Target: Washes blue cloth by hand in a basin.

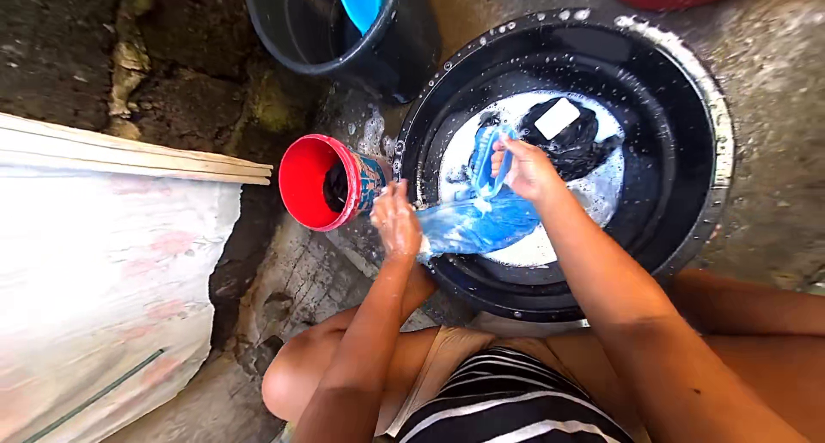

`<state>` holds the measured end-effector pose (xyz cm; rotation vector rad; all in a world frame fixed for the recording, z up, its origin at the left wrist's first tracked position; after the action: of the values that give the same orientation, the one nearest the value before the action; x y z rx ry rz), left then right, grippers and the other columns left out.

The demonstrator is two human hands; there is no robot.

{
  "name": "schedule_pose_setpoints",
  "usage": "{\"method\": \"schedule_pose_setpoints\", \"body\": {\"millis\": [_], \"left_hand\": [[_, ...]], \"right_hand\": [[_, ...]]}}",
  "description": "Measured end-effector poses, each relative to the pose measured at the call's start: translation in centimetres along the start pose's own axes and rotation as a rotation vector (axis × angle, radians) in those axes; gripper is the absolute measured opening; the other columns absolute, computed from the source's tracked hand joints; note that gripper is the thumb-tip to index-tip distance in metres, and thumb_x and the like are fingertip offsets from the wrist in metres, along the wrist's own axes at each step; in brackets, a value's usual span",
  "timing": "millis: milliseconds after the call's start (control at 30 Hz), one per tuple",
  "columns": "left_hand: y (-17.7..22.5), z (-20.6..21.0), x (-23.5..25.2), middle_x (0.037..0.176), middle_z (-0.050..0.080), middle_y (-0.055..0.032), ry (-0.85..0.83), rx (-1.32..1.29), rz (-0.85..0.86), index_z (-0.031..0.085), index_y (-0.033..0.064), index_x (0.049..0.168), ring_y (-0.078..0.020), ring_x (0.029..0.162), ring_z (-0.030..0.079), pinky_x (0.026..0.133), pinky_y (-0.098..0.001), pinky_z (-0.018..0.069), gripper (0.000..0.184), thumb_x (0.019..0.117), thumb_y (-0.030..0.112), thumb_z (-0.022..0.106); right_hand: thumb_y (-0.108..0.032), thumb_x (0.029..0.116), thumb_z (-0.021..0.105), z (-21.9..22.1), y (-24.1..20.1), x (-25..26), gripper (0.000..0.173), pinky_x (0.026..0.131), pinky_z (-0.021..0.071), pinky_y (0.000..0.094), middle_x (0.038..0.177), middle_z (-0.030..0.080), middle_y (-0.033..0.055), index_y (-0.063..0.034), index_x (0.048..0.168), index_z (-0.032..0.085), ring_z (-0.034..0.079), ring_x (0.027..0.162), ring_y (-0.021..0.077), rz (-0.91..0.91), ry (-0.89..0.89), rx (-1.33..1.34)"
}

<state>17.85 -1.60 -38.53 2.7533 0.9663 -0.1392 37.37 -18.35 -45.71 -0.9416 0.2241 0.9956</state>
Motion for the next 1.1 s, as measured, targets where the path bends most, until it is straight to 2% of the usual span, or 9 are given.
{"method": "schedule_pose_setpoints", "body": {"millis": [100, 233, 433, 600, 767, 867, 967, 1033, 1100], "left_hand": [[3.1, 2.7, 1.8, 0.143, 0.056, -0.0238, -0.295, 0.205, 0.172, 0.055, 0.0043, 0.145, -0.0454, 0.138, 0.046, 0.113, -0.0627, 0.033, 0.044, 0.1023, 0.016, 0.054], [5.2, 4.6, 3.4, 0.135, 0.06, -0.0261, -0.635, 0.439, -0.006, 0.067, -0.0009, 0.124, -0.0466, 0.137, 0.045, 0.111, -0.0667, 0.0315, 0.038, 0.0996, 0.027, 0.062], [6.6, -2.4, 0.3, 0.116, 0.067, -0.0176, -0.463, -0.497, 0.205, 0.063, 0.0006, 0.123, -0.0248, 0.104, 0.065, 0.094, -0.0472, 0.0526, 0.03, 0.1092, 0.021, 0.045], [6.0, -12.3, -4.1, 0.098, 0.07, 0.0091, -0.052, -1.009, 0.341, 0.065, 0.0153, 0.113, -0.0013, 0.084, 0.067, 0.075, -0.0246, 0.0587, 0.019, 0.1053, 0.02, 0.048], [3.0, -21.0, -7.3, 0.102, 0.069, 0.0187, 0.273, -1.123, 0.56, 0.066, 0.0293, 0.114, 0.006, 0.089, 0.064, 0.078, -0.0139, 0.0544, 0.018, 0.106, 0.035, 0.051], [-0.3, -19.4, -7.0, 0.091, 0.067, 0.0224, 0.276, -1.067, 0.383, 0.066, 0.0337, 0.103, 0.0095, 0.079, 0.062, 0.07, -0.0125, 0.0531, 0.017, 0.1055, 0.04, 0.05], [-3.7, -10.7, -4.7, 0.087, 0.066, -0.001, 0.078, -0.786, -0.128, 0.063, 0.0061, 0.108, -0.0079, 0.075, 0.063, 0.07, -0.0303, 0.0562, 0.023, 0.1075, 0.022, 0.046], [-5.2, -3.7, -2.9, 0.115, 0.065, -0.0253, -0.067, -0.634, -0.386, 0.057, -0.0081, 0.127, -0.0305, 0.103, 0.064, 0.094, -0.0491, 0.0515, 0.038, 0.1102, 0.023, 0.043], [-5.0, 1.6, -2.4, 0.138, 0.054, -0.0311, -0.096, -0.715, -0.542, 0.047, -0.0084, 0.141, -0.0375, 0.127, 0.055, 0.109, -0.0526, 0.0424, 0.049, 0.1127, 0.029, 0.033]], "right_hand": [[-0.026, 0.1119, 0.037, -0.9, -1.6, -2.6, 0.034, 0.06, 0.0544, 0.0224, 0.089, 0.071, 0.0029, -0.0119, 0.131, 0.061, 0.066, 0.069, 0.0099, 0.011, -0.103, 0.164], [-0.024, 0.1119, 0.032, -0.2, -2.9, -4.7, 0.036, 0.066, 0.0586, 0.0282, 0.107, 0.075, 0.007, -0.0116, 0.135, 0.056, 0.073, 0.092, 0.0166, -0.09, -0.206, -0.005], [-0.013, 0.0997, 0.064, 4.5, -2.5, -6.0, 0.033, 0.104, 0.0517, 0.0485, 0.126, 0.068, 0.0195, 0.0034, 0.128, 0.062, 0.066, 0.116, 0.028, -0.39, -0.443, -0.934], [-0.014, 0.0874, 0.077, 6.4, -5.3, -9.6, 0.018, 0.062, 0.0521, 0.031, 0.072, 0.064, 0.0052, 0.0008, 0.085, 0.068, 0.06, 0.065, 0.009, -0.446, -0.846, -0.928], [-0.01, 0.0839, 0.078, 2.2, -8.5, -10.4, 0.013, 0.063, 0.0513, 0.0321, 0.071, 0.065, 0.0043, -0.0006, 0.081, 0.069, 0.06, 0.064, 0.0092, -0.275, -0.879, -1.056], [-0.011, 0.0819, 0.073, -1.7, -9.7, -9.9, 0.01, 0.048, 0.0424, 0.0215, 0.061, 0.059, -0.0047, -0.0086, 0.076, 0.065, 0.051, 0.051, 0.0013, -0.226, -0.717, -0.97], [-0.01, 0.092, 0.074, -3.4, -8.8, -8.2, 0.01, 0.06, 0.0526, 0.0422, 0.078, 0.067, 0.0123, -0.0003, 0.093, 0.07, 0.062, 0.066, 0.0224, -0.14, -0.395, -1.294], [-0.016, 0.0963, 0.07, -3.1, -6.2, -6.2, 0.029, 0.091, 0.0471, 0.0726, 0.113, 0.067, 0.0319, 0.0065, 0.114, 0.068, 0.064, 0.108, 0.0506, 0.004, -0.155, -1.605], [-0.022, 0.0999, 0.065, -2.1, -3.2, -5.0, 0.037, 0.098, 0.0408, 0.0781, 0.124, 0.062, 0.0365, 0.0084, 0.122, 0.066, 0.057, 0.122, 0.0562, 0.052, -0.067, -1.631]]}}
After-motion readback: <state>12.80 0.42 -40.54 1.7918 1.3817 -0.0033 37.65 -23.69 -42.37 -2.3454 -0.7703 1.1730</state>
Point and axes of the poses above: each hand's wrist, its own x-axis towards the middle knuckle, its own z-axis out of the palm, y = z × x, the point moved 3 cm from there along x, towards the middle knuckle
